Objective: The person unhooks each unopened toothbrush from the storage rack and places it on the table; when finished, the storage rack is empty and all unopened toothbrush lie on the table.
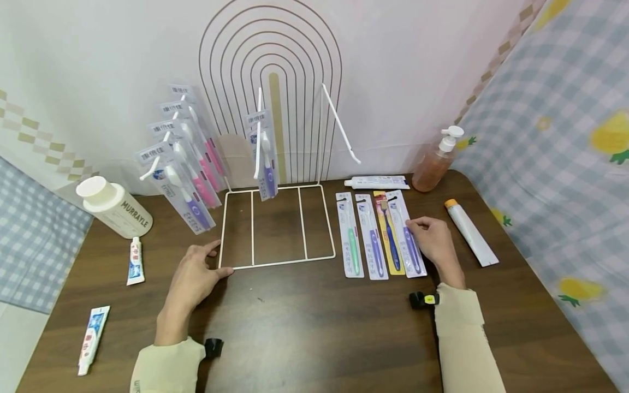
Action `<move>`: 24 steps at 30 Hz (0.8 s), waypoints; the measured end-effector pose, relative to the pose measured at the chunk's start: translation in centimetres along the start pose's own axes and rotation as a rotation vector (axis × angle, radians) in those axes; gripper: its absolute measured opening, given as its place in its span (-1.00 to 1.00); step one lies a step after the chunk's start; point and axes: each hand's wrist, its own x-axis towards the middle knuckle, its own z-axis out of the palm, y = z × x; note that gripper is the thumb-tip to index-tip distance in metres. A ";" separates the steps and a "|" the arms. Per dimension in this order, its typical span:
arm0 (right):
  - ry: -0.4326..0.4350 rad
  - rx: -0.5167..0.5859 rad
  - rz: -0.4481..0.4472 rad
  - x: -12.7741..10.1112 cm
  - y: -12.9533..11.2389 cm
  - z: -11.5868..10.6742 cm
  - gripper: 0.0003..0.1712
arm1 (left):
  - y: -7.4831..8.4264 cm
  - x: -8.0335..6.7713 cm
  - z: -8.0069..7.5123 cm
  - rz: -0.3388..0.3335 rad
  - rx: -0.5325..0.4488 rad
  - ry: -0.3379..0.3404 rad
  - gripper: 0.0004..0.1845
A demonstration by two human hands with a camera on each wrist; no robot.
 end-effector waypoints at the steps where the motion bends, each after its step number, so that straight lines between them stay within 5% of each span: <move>1: -0.002 -0.003 0.008 0.0 0.0 0.0 -0.44 | 0.0 0.0 0.0 0.000 0.001 0.001 -0.12; 24: 0.043 0.000 0.031 -0.4 -0.3 0.3 -0.57 | -0.1 -0.1 0.0 0.007 -0.001 0.009 -0.12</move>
